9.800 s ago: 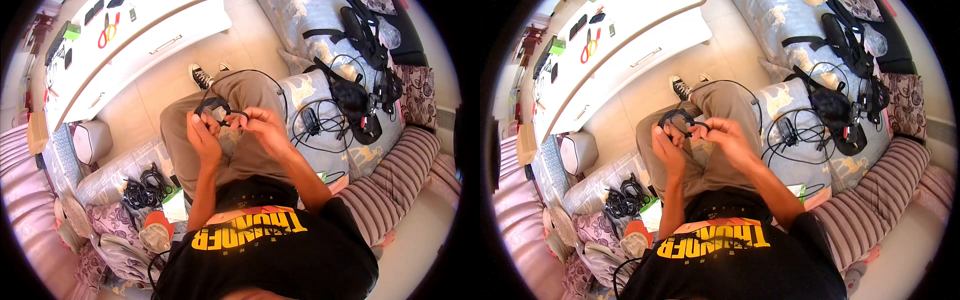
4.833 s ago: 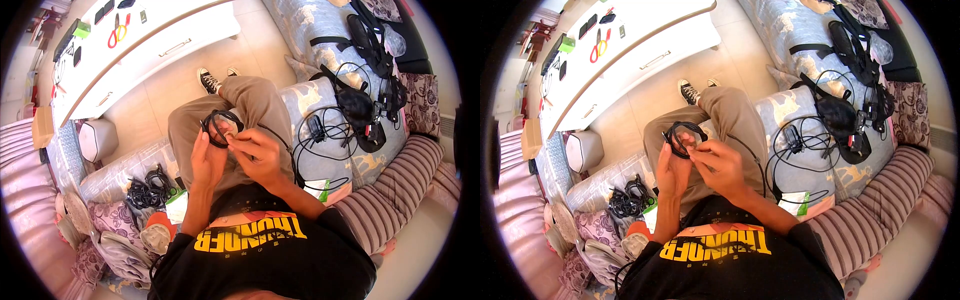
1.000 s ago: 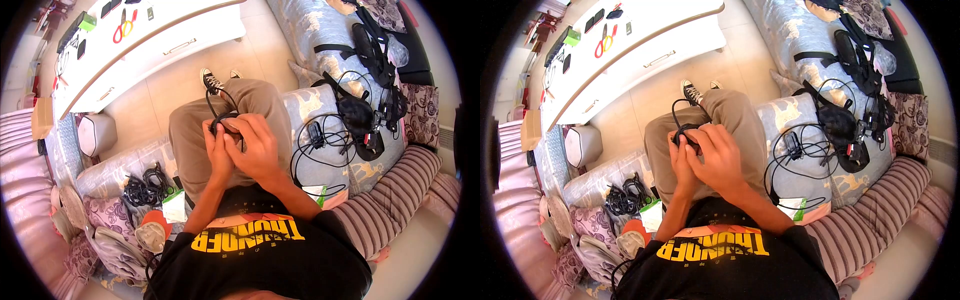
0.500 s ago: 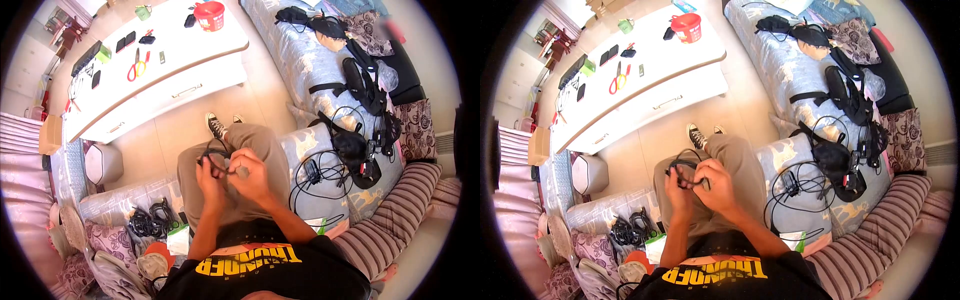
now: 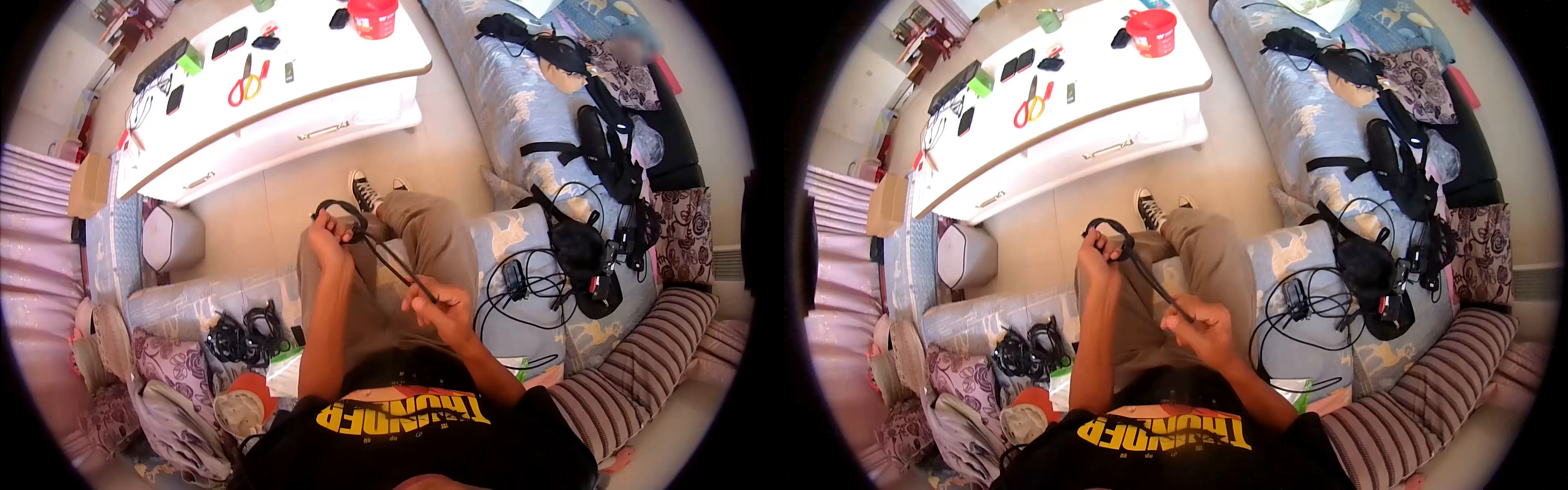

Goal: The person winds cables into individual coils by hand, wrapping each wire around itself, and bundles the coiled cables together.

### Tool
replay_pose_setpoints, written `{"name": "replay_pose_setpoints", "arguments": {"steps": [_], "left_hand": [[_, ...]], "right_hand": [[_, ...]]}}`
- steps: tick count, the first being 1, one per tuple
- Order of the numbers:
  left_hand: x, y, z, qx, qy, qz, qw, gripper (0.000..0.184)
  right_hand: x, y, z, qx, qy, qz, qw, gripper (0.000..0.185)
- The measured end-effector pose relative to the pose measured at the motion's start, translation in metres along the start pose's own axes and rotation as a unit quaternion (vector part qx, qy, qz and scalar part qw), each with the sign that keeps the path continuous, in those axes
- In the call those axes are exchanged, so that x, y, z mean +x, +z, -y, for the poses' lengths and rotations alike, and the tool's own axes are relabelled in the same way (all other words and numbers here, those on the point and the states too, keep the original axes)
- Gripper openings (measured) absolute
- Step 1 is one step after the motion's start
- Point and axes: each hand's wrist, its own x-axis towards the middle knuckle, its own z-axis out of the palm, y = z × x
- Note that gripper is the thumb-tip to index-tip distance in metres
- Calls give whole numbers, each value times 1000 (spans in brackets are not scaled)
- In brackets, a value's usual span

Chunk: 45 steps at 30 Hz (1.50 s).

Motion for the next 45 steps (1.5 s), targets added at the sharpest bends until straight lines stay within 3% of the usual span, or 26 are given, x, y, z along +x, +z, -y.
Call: {"name": "replay_pose_setpoints", "arguments": {"steps": [4, 6, 8, 9, 12, 15, 18, 27, 30, 33, 34, 35, 37, 38, 39, 41, 45], "left_hand": [[5, 2, 12, 23, 31, 7, 999, 23], [-1, 5, 16, 40, 40, 3, 998, 19], [-8, 6, 23, 65, 89, 13, 994, 19], [-12, 8, 26, 79, 112, 19, 990, 18], [-24, 7, 30, 141, 135, 62, 979, 16], [-26, 4, 38, 160, 141, 90, 973, 14], [-27, -2, 44, 163, 123, 109, 973, 14], [-34, 0, 56, 118, 70, 106, 985, 21], [-4, -22, 69, 21, 5, 90, 996, 23], [11, -30, 62, 6, -52, 61, 997, 26], [15, -32, 61, 2, -68, 56, 996, 26], [17, -35, 60, -1, -86, 51, 995, 26], [24, -42, 51, -47, -89, 51, 994, 26], [26, -44, 49, -70, -92, 53, 992, 26], [23, -42, 45, -76, -99, 57, 991, 26], [8, -32, 28, -85, -114, 65, 988, 24], [-15, -22, 12, -62, -126, 133, 981, 18]], "right_hand": [[3, -12, -16, -141, -224, 85, 961, 17], [4, -11, -1, -192, -258, 118, 939, 27], [-3, -1, 21, -232, 12, 144, 962, 26], [-5, 2, 25, -246, 148, 151, 946, 26], [3, 8, 19, -107, 260, 129, 951, 24], [3, 21, 7, -165, 145, 55, 974, 30], [7, 28, -4, -416, -4, 22, 909, 30], [17, 15, -25, -244, -61, 52, 966, 29], [1, 12, -1, -207, -65, 162, 963, 27], [-20, -7, 23, 8, -13, 289, 957, 24], [-38, -9, 19, 104, 10, 180, 978, 20], [-45, -25, 2, 23, -20, 55, 998, 16], [-35, -43, 5, 146, -70, -99, 982, 11], [-23, -53, 13, 344, -86, -123, 927, 11], [-20, -65, 13, 362, -80, -159, 915, 13], [-18, -90, 6, 395, -68, -232, 886, 16], [-13, -110, 4, 287, -66, -272, 916, 20]]}}
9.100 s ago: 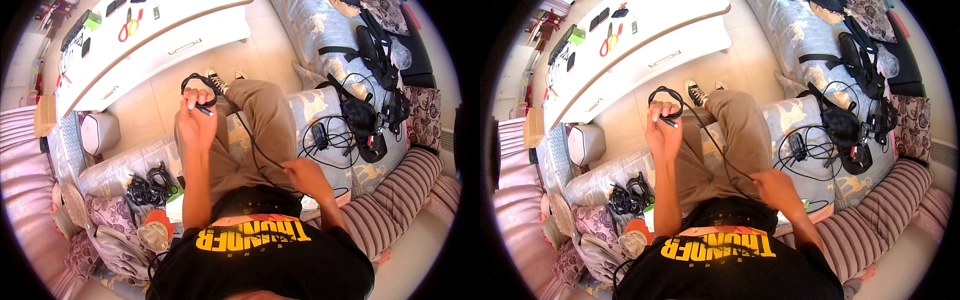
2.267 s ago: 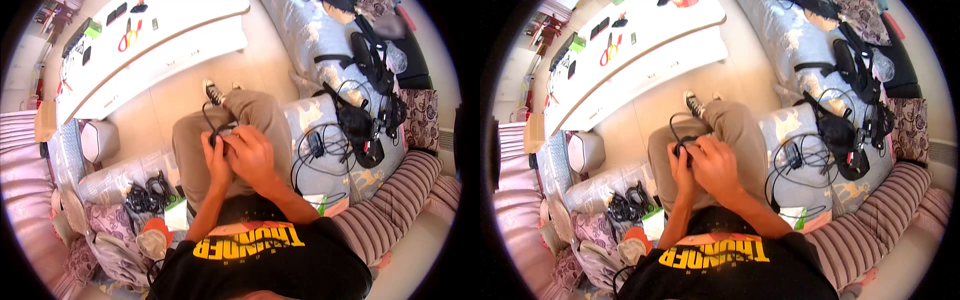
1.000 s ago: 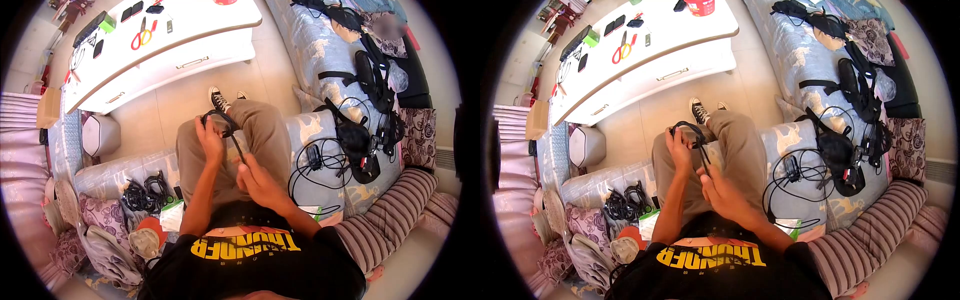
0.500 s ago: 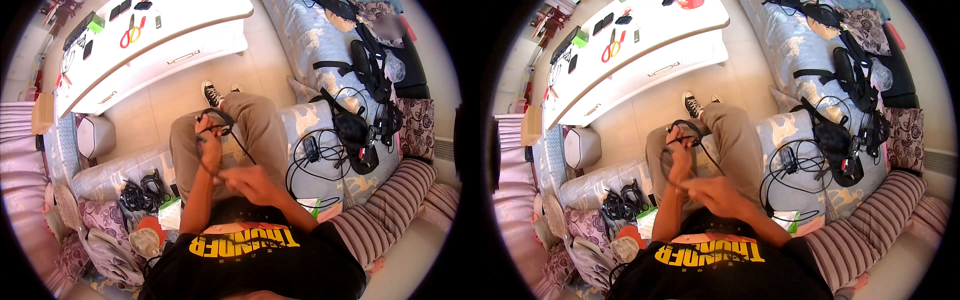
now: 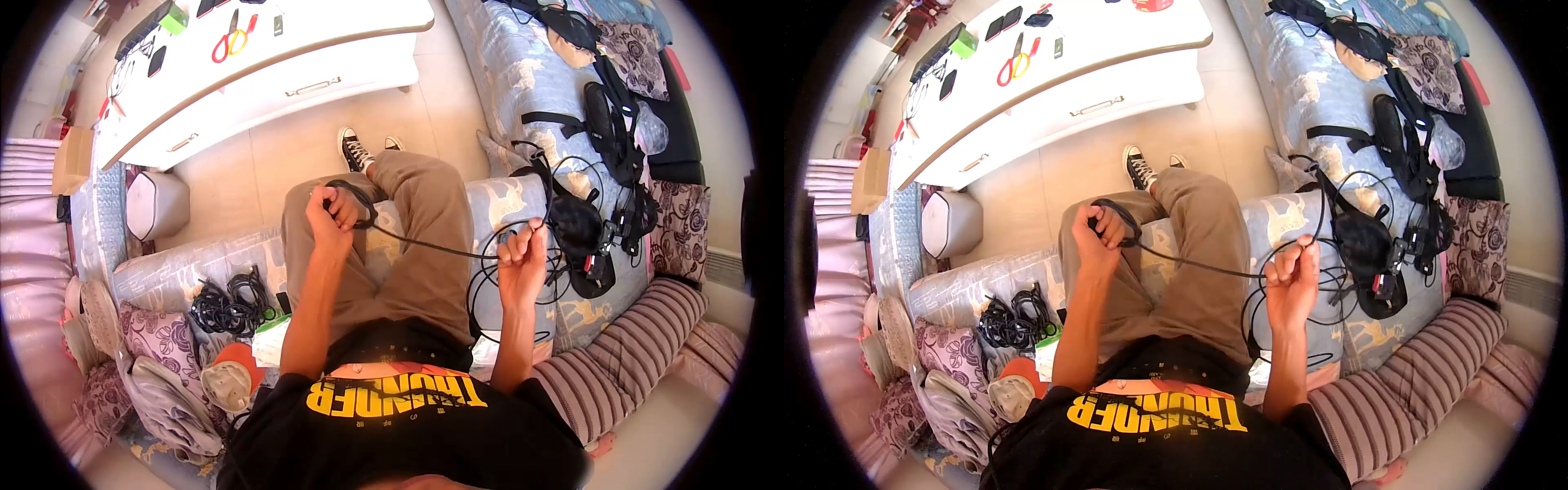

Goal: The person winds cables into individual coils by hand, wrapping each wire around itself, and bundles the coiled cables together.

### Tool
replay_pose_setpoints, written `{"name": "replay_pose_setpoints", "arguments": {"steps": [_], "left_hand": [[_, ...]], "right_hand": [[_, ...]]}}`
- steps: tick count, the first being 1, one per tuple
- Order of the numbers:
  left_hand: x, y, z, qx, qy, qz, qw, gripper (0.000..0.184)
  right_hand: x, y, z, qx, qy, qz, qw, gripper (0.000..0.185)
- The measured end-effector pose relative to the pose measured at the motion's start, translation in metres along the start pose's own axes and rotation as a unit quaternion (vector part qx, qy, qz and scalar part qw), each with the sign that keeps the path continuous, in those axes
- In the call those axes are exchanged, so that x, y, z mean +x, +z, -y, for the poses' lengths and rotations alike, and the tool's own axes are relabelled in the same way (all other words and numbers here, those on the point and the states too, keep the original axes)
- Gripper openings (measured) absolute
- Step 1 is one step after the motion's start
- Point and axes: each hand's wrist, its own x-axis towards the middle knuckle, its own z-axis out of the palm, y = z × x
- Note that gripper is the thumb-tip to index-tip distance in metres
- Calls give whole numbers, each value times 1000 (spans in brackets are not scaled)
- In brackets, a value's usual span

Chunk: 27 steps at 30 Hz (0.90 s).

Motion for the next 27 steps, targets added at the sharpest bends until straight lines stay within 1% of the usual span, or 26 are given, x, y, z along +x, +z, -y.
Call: {"name": "replay_pose_setpoints", "arguments": {"steps": [2, 3, 5, 6, 7, 8, 10, 11, 14, 15, 17, 18, 19, 20, 21, 22, 24, 25, 27], "left_hand": [[-17, 14, -3, 64, -57, 26, 996, 18], [-28, 18, -4, 96, -87, 37, 991, 18], [-42, 22, -5, 199, -148, 129, 960, 16], [-50, 24, -4, 248, -181, 175, 936, 16], [-59, 29, -3, 257, -209, 198, 922, 14], [-68, 36, 0, 316, -204, 209, 903, 15], [-83, 53, 8, 430, -193, 232, 851, 18], [-90, 58, 16, 500, -154, 256, 813, 21], [-99, 52, 44, 519, -162, 337, 769, 20], [-103, 50, 50, 526, -205, 341, 752, 20], [-107, 51, 59, 531, -200, 347, 747, 21], [-109, 51, 62, 533, -198, 350, 744, 21], [-111, 51, 64, 513, -220, 327, 762, 21], [-113, 50, 63, 519, -212, 314, 766, 20], [-114, 50, 61, 525, -203, 303, 769, 20], [-113, 50, 59, 531, -191, 291, 772, 20], [-107, 46, 61, 531, -128, 208, 811, 21], [-104, 42, 62, 528, -93, 164, 828, 21], [-93, 33, 61, 529, -21, 117, 840, 20]], "right_hand": [[11, 3, 6, -102, -19, -4, 995, 22], [19, 3, 7, -125, -26, -16, 992, 26], [37, 7, 12, -214, -5, 3, 977, 28], [44, 13, 10, -267, 3, 4, 964, 28], [54, 14, 7, -285, 19, 29, 958, 27], [65, 15, 4, -304, 33, 54, 950, 27], [81, 24, -8, -296, 66, 69, 950, 24], [89, 28, -15, -297, 88, 79, 947, 22], [103, 53, -39, -281, 150, 113, 941, 18], [105, 60, -47, -266, 166, 137, 940, 19], [105, 72, -64, -230, 198, 185, 934, 21], [106, 77, -69, -241, 206, 200, 927, 22], [106, 81, -74, -252, 215, 215, 919, 23], [106, 82, -78, -262, 225, 228, 910, 23], [107, 82, -82, -276, 253, 237, 897, 32], [103, 81, -86, -285, 261, 240, 891, 35], [87, 81, -96, -303, 276, 249, 878, 42], [83, 76, -101, -297, 291, 274, 868, 52], [66, 65, -97, -348, 203, 303, 864, 51]]}}
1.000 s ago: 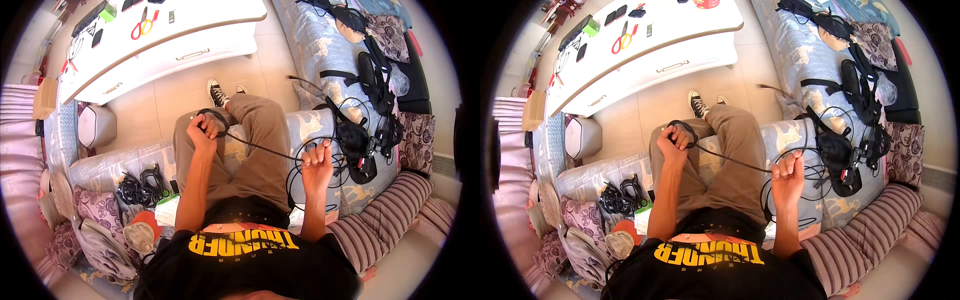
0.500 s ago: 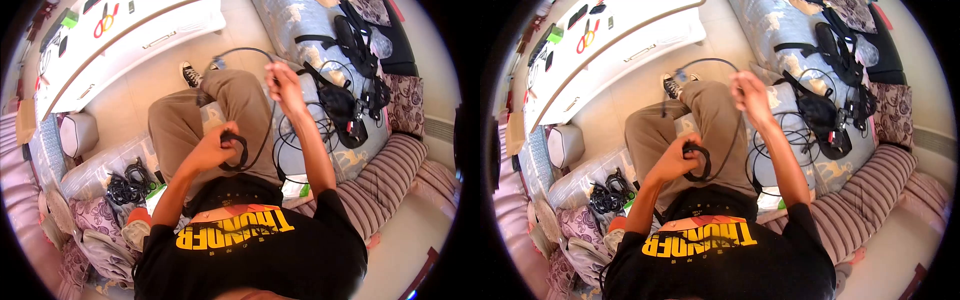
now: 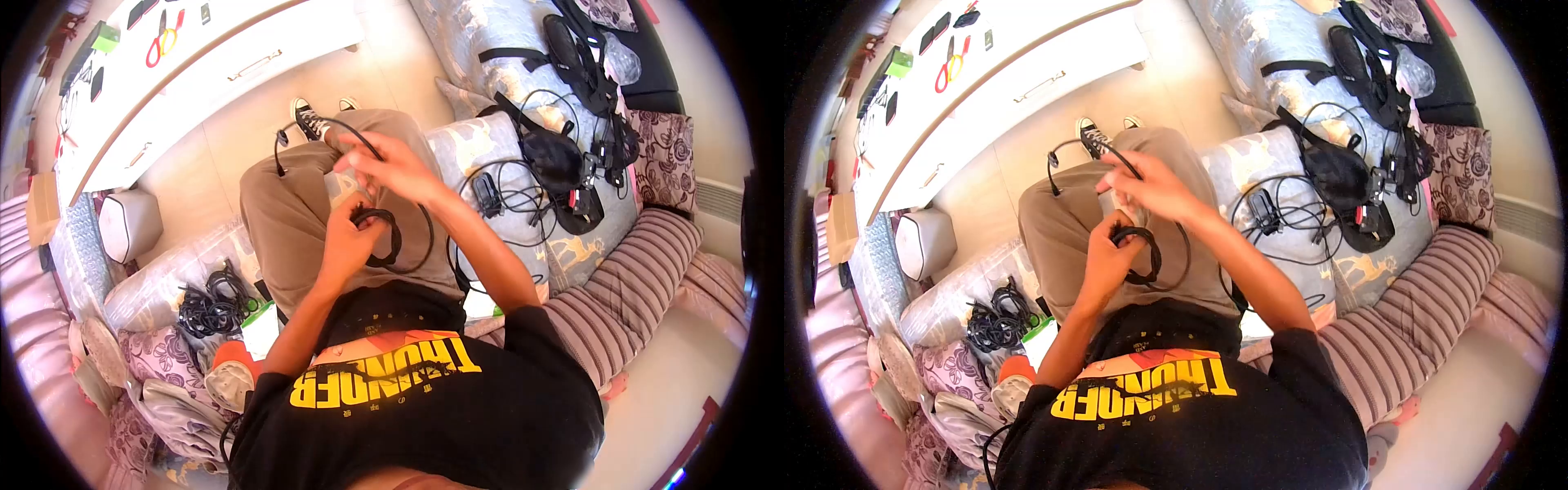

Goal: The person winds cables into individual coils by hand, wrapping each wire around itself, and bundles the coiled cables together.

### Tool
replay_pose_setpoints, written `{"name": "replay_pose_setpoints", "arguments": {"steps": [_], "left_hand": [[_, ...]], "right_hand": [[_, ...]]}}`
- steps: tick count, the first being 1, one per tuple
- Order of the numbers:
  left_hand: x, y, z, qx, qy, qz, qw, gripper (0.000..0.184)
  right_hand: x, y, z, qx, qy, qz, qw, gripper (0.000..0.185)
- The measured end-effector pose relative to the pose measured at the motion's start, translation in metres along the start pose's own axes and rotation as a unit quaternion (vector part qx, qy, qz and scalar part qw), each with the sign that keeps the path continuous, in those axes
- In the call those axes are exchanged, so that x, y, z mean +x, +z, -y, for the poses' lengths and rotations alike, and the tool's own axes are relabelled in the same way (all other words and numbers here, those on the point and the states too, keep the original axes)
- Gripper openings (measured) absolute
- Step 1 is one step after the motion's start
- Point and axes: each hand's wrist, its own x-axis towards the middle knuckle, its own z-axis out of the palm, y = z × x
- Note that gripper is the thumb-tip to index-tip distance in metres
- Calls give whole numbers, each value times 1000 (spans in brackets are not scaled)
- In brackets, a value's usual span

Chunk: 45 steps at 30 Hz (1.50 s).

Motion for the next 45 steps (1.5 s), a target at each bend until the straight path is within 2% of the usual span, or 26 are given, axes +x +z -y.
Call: {"name": "replay_pose_setpoints", "arguments": {"steps": [1, 4, 5, 7, 9, 11, 14, 17, 19, 21, 22, 24, 26, 29, 30, 33, 34, 36, 37, 38, 41, 42, 45], "left_hand": [[4, -5, 5, 1, 18, -41, 999, 20], [11, -7, 6, -35, 120, -51, 991, 27], [13, -3, 3, -53, 153, -49, 986, 30], [12, 9, -14, -95, 168, -81, 978, 41], [10, 12, -26, -111, 140, -87, 980, 52], [7, 8, -31, -99, 70, -71, 990, 61], [16, 10, 4, -33, 172, -123, 977, 66], [15, 19, -2, 48, 280, -234, 930, 66], [15, 20, -13, 174, 364, -323, 856, 61], [13, 15, -30, 328, 412, -318, 789, 52], [9, 6, -47, 404, 413, -267, 771, 47], [10, -12, -45, 439, 383, -161, 797, 40], [21, -27, -19, 352, 323, -52, 877, 37], [18, -36, -42, 343, 227, -70, 909, 41], [22, -42, -40, 328, 242, -70, 911, 41], [25, -68, -50, 268, 145, -66, 950, 43], [28, -72, -43, 158, 153, -74, 973, 31], [30, -91, -46, 28, 55, -45, 997, 26], [32, -95, -47, -37, 5, -29, 999, 26], [30, -92, -45, -120, -7, -21, 992, 30], [26, -79, -27, -269, -32, 101, 957, 29], [22, -74, -24, -248, -22, 141, 958, 36], [3, -48, -56, -254, -13, 204, 945, 39]], "right_hand": [[-10, 4, 0, -38, -36, -6, 999, 50], [-41, 15, 13, -203, -30, -64, 977, 50], [-45, 16, 8, -212, -72, -60, 973, 47], [-52, 16, 1, -231, -154, -55, 959, 42], [-61, 19, 6, -176, -128, -53, 975, 38], [-68, 22, 16, -137, -74, -49, 987, 38], [-63, 20, 5, -253, -174, -46, 951, 37], [-62, 22, -3, -186, -191, -61, 962, 35], [-63, 19, -8, -133, -116, -44, 983, 33], [-63, 14, -5, -96, -34, -19, 995, 32], [-65, 11, 0, -85, 11, -2, 996, 32], [-67, 4, -1, -51, 22, 31, 998, 33], [-64, -4, -11, -11, -52, 62, 997, 37], [-69, -8, -4, 39, -52, 21, 998, 42], [-71, -12, 0, 61, -23, 17, 998, 45], [-77, -30, 6, 35, -5, -97, 995, 47], [-78, -25, 7, 107, -72, -131, 983, 47], [-85, -32, 3, 222, -77, -113, 965, 48], [-87, -35, 2, 279, -79, -103, 952, 48], [-87, -30, -2, 290, -71, -135, 945, 47], [-79, -26, -13, 412, -105, -138, 895, 46], [-78, -18, -3, 405, -90, -174, 893, 43], [-73, -15, 4, 356, -56, -173, 917, 44]]}}
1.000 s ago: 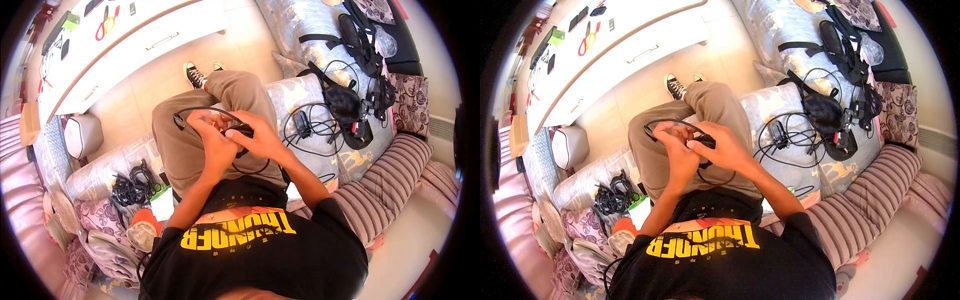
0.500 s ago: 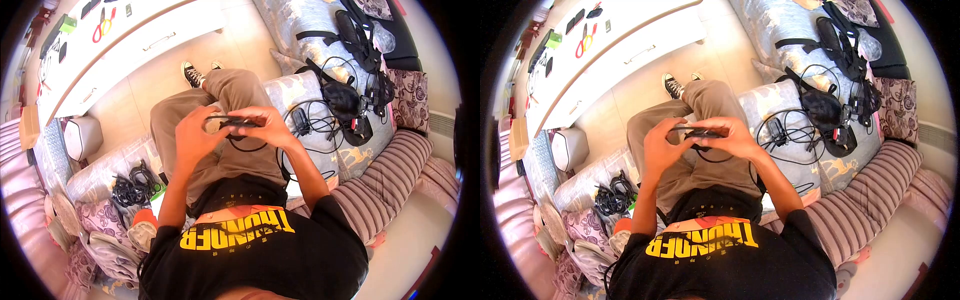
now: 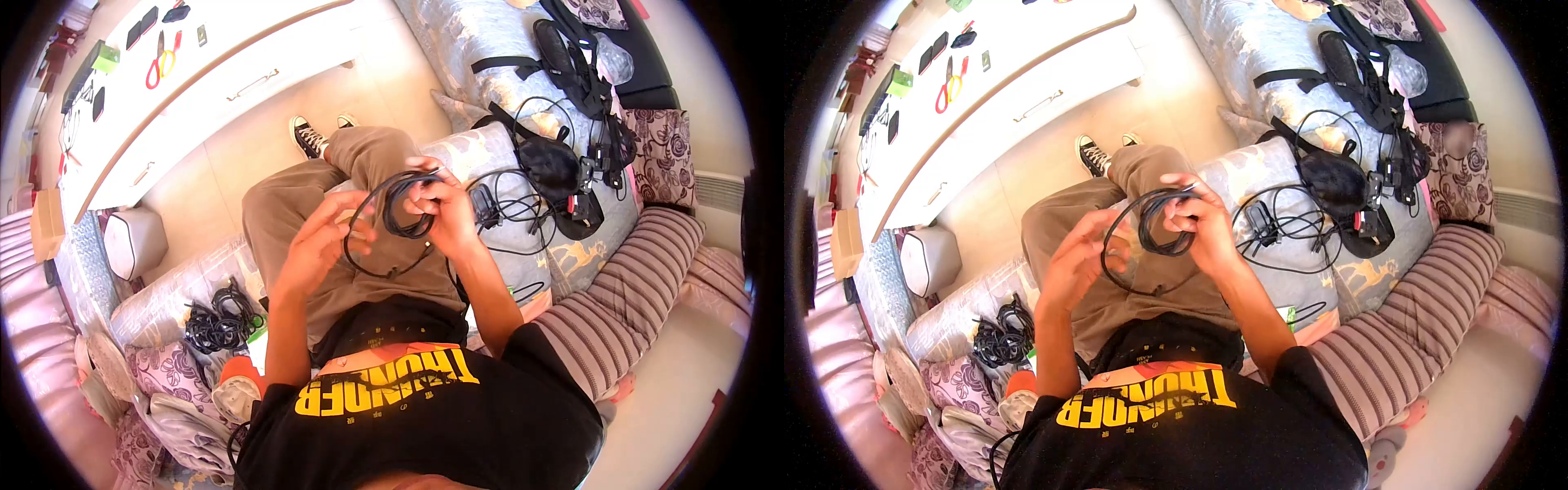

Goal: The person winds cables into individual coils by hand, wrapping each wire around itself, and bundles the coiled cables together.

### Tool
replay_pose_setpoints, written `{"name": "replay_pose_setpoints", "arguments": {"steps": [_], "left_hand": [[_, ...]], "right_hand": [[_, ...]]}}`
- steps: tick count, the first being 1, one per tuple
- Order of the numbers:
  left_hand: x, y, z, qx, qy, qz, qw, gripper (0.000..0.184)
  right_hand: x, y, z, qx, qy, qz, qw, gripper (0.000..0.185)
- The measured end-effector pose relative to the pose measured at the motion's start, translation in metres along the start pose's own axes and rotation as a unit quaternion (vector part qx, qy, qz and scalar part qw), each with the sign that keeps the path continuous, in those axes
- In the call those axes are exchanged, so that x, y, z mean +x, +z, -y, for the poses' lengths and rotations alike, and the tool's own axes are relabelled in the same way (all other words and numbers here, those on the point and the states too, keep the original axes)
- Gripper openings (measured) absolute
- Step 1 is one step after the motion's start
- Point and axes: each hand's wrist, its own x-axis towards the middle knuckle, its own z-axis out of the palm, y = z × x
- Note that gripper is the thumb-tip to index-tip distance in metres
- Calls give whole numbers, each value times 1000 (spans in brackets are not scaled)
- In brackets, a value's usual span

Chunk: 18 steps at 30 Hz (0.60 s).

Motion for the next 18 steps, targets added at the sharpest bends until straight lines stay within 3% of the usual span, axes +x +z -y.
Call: {"name": "replay_pose_setpoints", "arguments": {"steps": [1, 5, 11, 14, 17, 18], "left_hand": [[2, 6, 4, -7, 16, 4, 1000, 47], [11, 13, 35, 216, 69, -87, 970, 49], [19, 3, 67, 28, 8, -83, 996, 45], [21, 34, 50, -162, 13, -81, 983, 40], [23, 30, 53, -205, 53, -136, 968, 31], [24, 26, 55, -233, 77, -123, 961, 29]], "right_hand": [[0, 8, -1, -28, 11, -23, 999, 41], [-1, 16, -7, -112, 44, -25, 992, 38], [-2, 27, -7, -103, 69, -27, 992, 41], [-1, 23, -8, -122, 73, -38, 989, 41], [0, 21, -22, -181, -9, -14, 983, 37], [-3, 20, -21, -274, -97, -40, 956, 36]]}}
